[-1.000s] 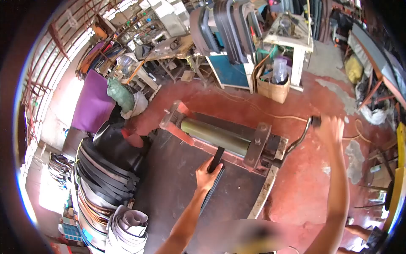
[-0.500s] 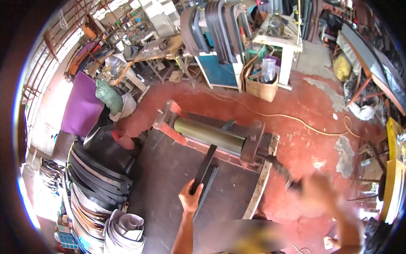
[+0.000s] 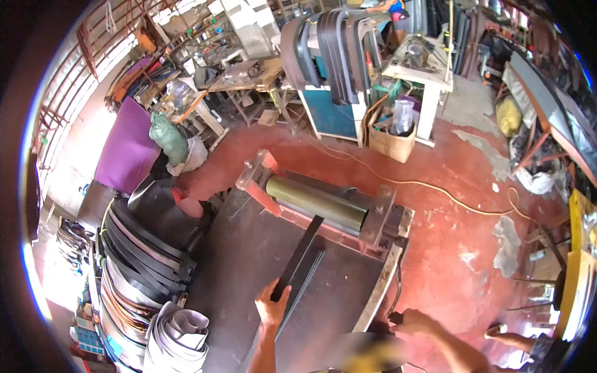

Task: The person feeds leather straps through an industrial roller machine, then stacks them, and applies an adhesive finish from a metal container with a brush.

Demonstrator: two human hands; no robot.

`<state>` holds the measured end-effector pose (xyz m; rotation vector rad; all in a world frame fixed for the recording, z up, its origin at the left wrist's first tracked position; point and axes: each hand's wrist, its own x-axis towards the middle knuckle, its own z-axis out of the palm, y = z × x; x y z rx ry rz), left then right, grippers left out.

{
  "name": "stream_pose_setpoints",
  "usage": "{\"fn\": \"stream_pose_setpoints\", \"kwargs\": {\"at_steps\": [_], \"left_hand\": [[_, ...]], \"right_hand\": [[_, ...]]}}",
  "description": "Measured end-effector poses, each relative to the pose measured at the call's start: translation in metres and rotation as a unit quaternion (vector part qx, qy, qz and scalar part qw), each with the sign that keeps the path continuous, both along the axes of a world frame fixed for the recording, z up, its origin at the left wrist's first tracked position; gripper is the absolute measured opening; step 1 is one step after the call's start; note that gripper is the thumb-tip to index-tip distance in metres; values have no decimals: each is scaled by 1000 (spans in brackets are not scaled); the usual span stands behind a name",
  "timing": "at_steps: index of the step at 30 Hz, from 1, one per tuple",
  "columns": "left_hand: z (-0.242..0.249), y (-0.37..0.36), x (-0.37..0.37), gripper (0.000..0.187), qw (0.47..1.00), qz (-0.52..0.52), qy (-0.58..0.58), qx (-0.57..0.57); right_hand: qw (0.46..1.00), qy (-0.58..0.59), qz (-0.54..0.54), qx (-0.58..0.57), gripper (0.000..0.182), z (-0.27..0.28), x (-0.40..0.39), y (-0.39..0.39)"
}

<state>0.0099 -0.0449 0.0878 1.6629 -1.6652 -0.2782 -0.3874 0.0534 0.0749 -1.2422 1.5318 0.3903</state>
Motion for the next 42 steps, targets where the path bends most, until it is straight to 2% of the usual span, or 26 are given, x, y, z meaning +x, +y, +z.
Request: {"fn": "stream_pose_setpoints", "kwargs": {"at_steps": [1, 2, 4, 5, 6, 7, 9, 10, 13, 14, 16, 17, 19, 21, 22, 23, 25, 26, 28, 30, 32, 34, 36, 39, 41, 42], "left_hand": [[2, 3, 2, 38, 1000, 0, 5, 2], [4, 6, 3, 38, 1000, 2, 10, 3], [6, 8, 6, 38, 1000, -1, 3, -2], [5, 9, 8, 39, 1000, -7, -8, -13], [3, 10, 8, 39, 1000, -11, -18, -22], [2, 11, 7, 39, 1000, -8, -24, -16], [4, 7, 6, 41, 999, -8, -44, 2], [6, 6, 3, 41, 998, 3, -54, 19], [5, 2, -1, 41, 997, -9, -74, 0], [7, 3, -1, 41, 998, -3, -59, 28], [10, 3, 6, 41, 998, -8, -59, 32], [3, 4, 2, 41, 998, -8, -45, 31], [-7, 6, 4, 40, 999, -21, -35, 14], [-9, 4, 4, 40, 999, -29, -41, -3], [-11, 5, 6, 40, 998, -31, -50, -17], [-12, 6, 8, 40, 998, -40, -51, -23], [-15, 6, 10, 40, 996, -52, -51, -43], [-11, 8, 9, 39, 997, -48, -50, -34], [-2, 13, 7, 39, 998, -32, -60, -13], [-2, 15, 7, 40, 997, -25, -73, -16], [2, 15, 6, 40, 998, -27, -55, -5], [2, 18, 9, 41, 997, -25, -68, 20], [4, 18, 16, 41, 997, -22, -75, 23], [-6, 22, 11, 42, 998, -25, -32, 48], [-4, 23, 15, 42, 998, -27, -27, 41], [-5, 24, 15, 41, 999, -29, -38, 26]], "right_hand": [[999, -39, 13, -26, 57, 71, -6, -9], [999, 40, -3, -18, 47, 114, -14, -21], [966, 124, 15, -226, 33, 179, -41, -63], [930, 242, 58, -269, 31, 189, -65, -96], [896, 254, 9, -363, 26, 215, -81, -129], [884, 226, -32, -409, 23, 184, -126, -170], [815, 354, 6, -460, 25, 95, -185, -246], [818, 363, -16, -445, 30, 25, -210, -272], [881, 353, -84, -303, 45, -310, -212, -240], [905, 281, -58, -313, 43, -273, -136, -170], [974, 159, -22, -158, 40, -296, -64, -72], [980, 112, 5, -167, 43, -224, -33, -38], [999, -25, 14, 40, 46, -72, -4, -13], [993, -94, 76, -13, 52, 34, -18, -7], [997, -47, 55, -9, 49, 113, -21, -29], [994, 30, 50, -96, 42, 166, -28, -46], [952, 225, 76, -193, 28, 212, -67, -110], [922, 230, -12, -312, 19, 235, -75, -142], [865, 295, -16, -406, 12, 97, -197, -230], [858, 331, -66, -387, 16, -78, -235, -258], [886, 320, -82, -325, 22, -233, -207, -217], [934, 260, -65, -236, 28, -294, -136, -135], [976, 163, -32, -141, 33, -234, -53, -57], [999, 18, 25, 40, 42, 10, 10, -21], [997, -16, 53, 48, 37, 107, -4, -29], [987, 15, 123, -107, 33, 111, -25, -29]]}}
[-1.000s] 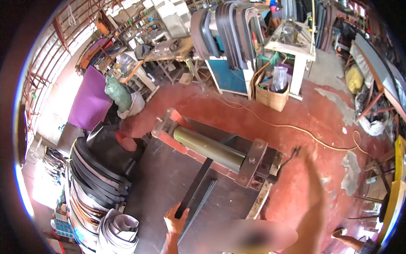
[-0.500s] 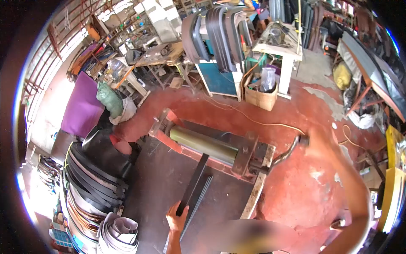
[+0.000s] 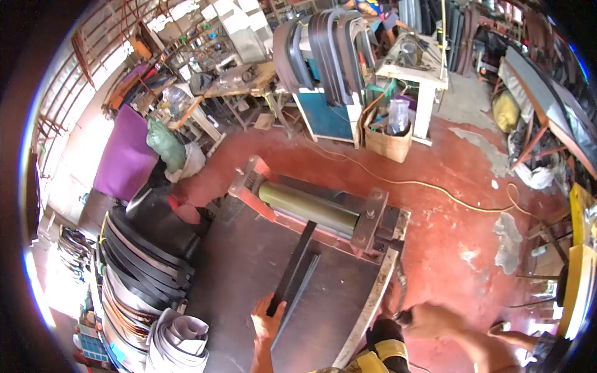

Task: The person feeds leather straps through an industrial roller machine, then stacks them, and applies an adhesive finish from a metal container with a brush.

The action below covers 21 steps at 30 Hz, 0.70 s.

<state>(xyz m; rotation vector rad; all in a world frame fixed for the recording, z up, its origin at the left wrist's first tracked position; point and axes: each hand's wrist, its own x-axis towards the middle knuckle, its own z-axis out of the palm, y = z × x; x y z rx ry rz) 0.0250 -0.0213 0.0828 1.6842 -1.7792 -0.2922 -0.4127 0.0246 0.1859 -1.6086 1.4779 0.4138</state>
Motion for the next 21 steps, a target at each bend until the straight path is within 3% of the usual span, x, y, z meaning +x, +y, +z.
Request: {"fn": "stream_pose_setpoints", "kwargs": {"at_steps": [2, 3, 4, 5, 7, 8, 9, 10, 11, 12, 13, 14, 15, 17, 18, 21], "left_hand": [[-1, 1, -1, 40, 1000, -6, -4, -10], [-1, 1, -2, 40, 1000, 2, 0, 0], [-2, 4, -4, 40, 1000, 12, 3, 15], [-1, 5, -4, 40, 999, 21, 4, 30], [8, 5, -12, 40, 998, 33, -11, 54], [12, 5, -16, 40, 997, 38, -19, 61], [14, 6, -19, 40, 997, 43, -24, 67], [10, 7, -20, 41, 998, 35, -23, 55], [2, 8, -17, 41, 999, 25, -20, 41], [-2, 8, -12, 42, 999, 15, -20, 25], [0, 10, -4, 42, 999, 12, -28, 27], [-1, 14, -1, 42, 999, 12, -29, 26], [-4, 14, -6, 41, 1000, 13, -19, 20], [-10, 23, -6, 42, 999, 10, 19, 48], [-22, 25, -1, 42, 998, 10, 25, 64], [-38, 24, 3, 43, 996, -1, 46, 78]], "right_hand": [[977, 118, -56, -169, 26, 68, -24, -42], [955, 196, -11, -223, 25, 99, -39, -79], [931, 127, -85, -332, 28, 102, -65, -108], [901, 185, -72, -387, 28, 82, -97, -146], [860, 270, -115, -417, 23, -5, -151, -215], [879, 234, -209, -358, 25, -57, -159, -230], [872, 269, -206, -352, 24, -197, -192, -241], [865, 304, -203, -344, 24, -282, -198, -247], [897, 252, -168, -321, 29, -367, -181, -201], [925, 198, -134, -296, 34, -390, -125, -153], [953, 194, -184, -141, 27, -367, -69, -108], [974, 148, -147, -87, 28, -426, -51, -60], [975, 148, -134, -95, 32, -406, -19, -21], [978, 92, -179, -47, 41, -242, 23, 14], [985, 72, -157, 14, 44, -189, 35, 21], [996, -61, -59, 17, 52, -62, 22, 28]]}}
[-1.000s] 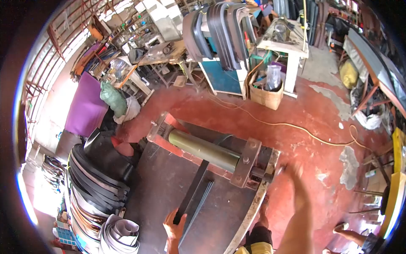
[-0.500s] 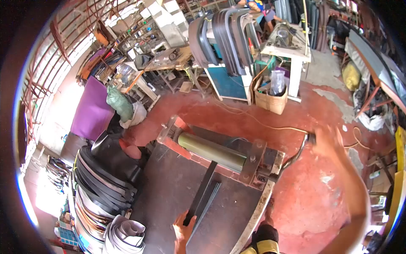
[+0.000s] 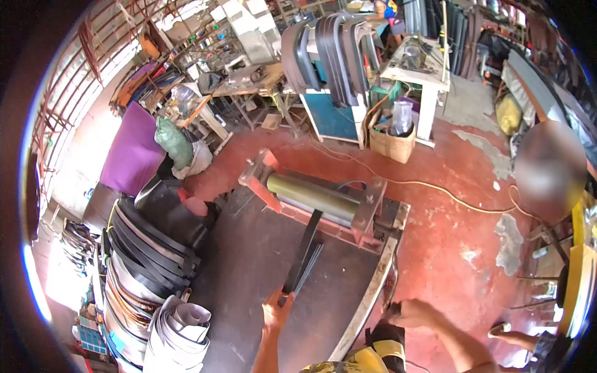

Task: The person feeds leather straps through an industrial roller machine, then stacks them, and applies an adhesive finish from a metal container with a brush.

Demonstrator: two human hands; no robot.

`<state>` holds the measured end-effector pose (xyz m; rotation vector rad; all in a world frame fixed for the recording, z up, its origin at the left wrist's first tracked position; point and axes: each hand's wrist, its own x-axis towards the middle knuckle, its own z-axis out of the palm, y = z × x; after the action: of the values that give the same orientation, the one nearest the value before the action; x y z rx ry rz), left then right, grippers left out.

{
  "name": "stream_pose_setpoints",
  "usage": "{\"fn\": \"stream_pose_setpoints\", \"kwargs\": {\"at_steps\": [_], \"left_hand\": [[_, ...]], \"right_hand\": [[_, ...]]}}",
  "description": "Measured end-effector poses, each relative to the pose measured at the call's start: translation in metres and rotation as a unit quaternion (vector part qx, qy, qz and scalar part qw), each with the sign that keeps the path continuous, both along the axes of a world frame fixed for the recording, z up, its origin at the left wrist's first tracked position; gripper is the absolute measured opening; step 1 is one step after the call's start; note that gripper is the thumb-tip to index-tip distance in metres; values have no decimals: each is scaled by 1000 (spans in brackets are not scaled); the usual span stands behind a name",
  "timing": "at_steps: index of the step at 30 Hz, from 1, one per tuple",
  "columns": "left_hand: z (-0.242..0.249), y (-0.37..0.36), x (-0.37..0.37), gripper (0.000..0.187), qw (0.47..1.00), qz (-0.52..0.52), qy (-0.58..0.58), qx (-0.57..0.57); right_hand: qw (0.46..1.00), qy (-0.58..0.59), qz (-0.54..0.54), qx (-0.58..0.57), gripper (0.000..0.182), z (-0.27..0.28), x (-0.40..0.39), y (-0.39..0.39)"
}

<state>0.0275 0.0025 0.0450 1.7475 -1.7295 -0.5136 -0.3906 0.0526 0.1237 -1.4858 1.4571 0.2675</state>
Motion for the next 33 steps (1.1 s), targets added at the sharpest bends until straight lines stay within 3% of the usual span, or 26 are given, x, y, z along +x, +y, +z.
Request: {"fn": "stream_pose_setpoints", "kwargs": {"at_steps": [2, 4, 7, 9, 10, 12, 13, 15, 16, 18, 19, 20, 21, 22, 23, 24, 25, 26, 27, 28, 29, 32, 33], "left_hand": [[-2, -5, -3, 43, 999, 4, 41, 3], [3, -9, -8, 40, 998, -13, -3, -56], [13, -17, -17, 40, 996, 10, -68, -49], [32, -24, -25, 40, 992, 30, -99, -72], [42, -36, -32, 40, 989, 36, -115, -83], [78, -87, -43, 37, 972, -5, -163, -172], [103, -119, -57, 39, 971, -30, -112, -210], [167, -185, -92, 53, 944, -174, -93, -264], [191, -207, -110, 58, 929, -219, -64, -292], [234, -229, -137, 60, 913, -322, 152, -200], [253, -240, -143, 58, 900, -387, 165, -117], [256, -252, -156, 56, 907, -390, 145, -66], [259, -263, -169, 54, 912, -391, 121, -16], [238, -284, -195, 57, 939, -338, 57, 14], [201, -316, -206, 69, 950, -290, -109, 29], [179, -338, -220, 78, 909, -280, -284, 120], [132, -363, -218, 83, 861, -289, -381, 173], [107, -382, -221, 78, 802, -303, -411, 310], [78, -392, -216, 70, 806, -300, -389, 330], [77, -398, -221, 63, 799, -308, -354, 376], [64, -402, -223, 56, 816, -327, -340, 334], [83, -382, -232, 47, 856, -287, -312, 297], [79, -380, -230, 47, 874, -278, -286, 277]], "right_hand": [[996, 67, -37, -38, 44, 102, 1, -18], [982, 151, 70, -94, 33, 108, -24, -44], [949, 177, 122, -232, 27, 137, -66, -86], [927, 173, 18, -331, 24, 159, -89, -129], [887, 206, -10, -413, 21, 172, -86, -143], [847, 255, -50, -464, 17, 133, -132, -200], [856, 271, -57, -437, 16, 64, -188, -238], [880, 309, -53, -357, 15, -2, -209, -278], [882, 256, -77, -388, 17, -43, -213, -283], [861, 251, -109, -429, 21, -164, -211, -273], [839, 297, -119, -440, 24, -213, -209, -264], [915, 266, -149, -263, 29, -206, -185, -253], [917, 275, -133, -255, 27, -240, -171, -237], [925, 275, -151, -215, 22, -242, -148, -220], [939, 181, -196, -219, 18, -259, -136, -199], [943, 161, -211, -199, 17, -268, -120, -177], [951, 168, -179, -188, 16, -293, -107, -150], [957, 147, -140, -205, 20, -325, -90, -125], [974, 109, -164, -115, 30, -334, -68, -99], [971, 134, -136, -145, 35, -330, -46, -59], [966, 159, -108, -171, 41, -308, -26, -30], [996, 23, -69, 42, 55, -113, 5, -4], [998, -6, -59, -1, 51, -78, 5, 8]]}}
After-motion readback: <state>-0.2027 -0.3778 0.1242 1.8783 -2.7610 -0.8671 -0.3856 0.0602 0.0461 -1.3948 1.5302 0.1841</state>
